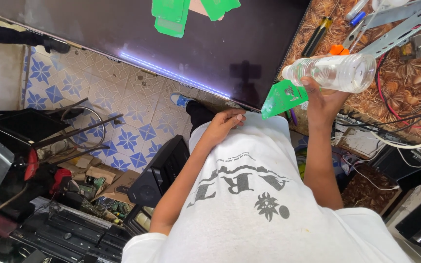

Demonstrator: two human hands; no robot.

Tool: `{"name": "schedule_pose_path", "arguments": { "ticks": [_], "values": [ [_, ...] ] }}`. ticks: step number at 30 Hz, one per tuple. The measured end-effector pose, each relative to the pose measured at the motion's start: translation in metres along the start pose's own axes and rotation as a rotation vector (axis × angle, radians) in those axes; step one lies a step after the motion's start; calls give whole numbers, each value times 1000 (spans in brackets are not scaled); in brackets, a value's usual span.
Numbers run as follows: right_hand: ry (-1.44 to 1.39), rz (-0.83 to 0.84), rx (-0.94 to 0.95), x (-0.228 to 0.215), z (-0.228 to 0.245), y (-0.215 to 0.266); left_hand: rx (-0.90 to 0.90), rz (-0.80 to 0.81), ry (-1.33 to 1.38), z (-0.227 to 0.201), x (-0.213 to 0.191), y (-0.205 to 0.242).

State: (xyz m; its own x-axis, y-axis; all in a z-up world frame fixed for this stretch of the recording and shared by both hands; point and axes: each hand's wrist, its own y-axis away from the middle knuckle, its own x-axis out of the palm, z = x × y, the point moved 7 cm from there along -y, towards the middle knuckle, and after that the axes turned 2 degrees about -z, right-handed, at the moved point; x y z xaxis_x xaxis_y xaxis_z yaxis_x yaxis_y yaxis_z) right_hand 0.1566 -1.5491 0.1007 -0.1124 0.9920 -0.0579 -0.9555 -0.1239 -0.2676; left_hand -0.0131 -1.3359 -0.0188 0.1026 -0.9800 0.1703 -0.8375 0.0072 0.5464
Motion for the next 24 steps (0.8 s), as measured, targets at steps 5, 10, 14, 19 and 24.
{"name": "schedule_pose_path", "arguments": {
  "ticks": [5,10,14,19,24],
  "values": [
    [-15,21,19,4,8,-2,-5,-3,5,1,0,-1],
    [-19,44,-11,7,9,0,-9,3,-4,3,-1,-1],
    [-33,-4,-24,6,7,-2,-6,8,-4,7,1,-5],
    [-159,-162,-84,-8,-12,-17,-11,20,-9,6,3,-5],
    [-797,-436,360,-56,-38,-33,-45,39,-34,-8,6,1]
  ]
}}
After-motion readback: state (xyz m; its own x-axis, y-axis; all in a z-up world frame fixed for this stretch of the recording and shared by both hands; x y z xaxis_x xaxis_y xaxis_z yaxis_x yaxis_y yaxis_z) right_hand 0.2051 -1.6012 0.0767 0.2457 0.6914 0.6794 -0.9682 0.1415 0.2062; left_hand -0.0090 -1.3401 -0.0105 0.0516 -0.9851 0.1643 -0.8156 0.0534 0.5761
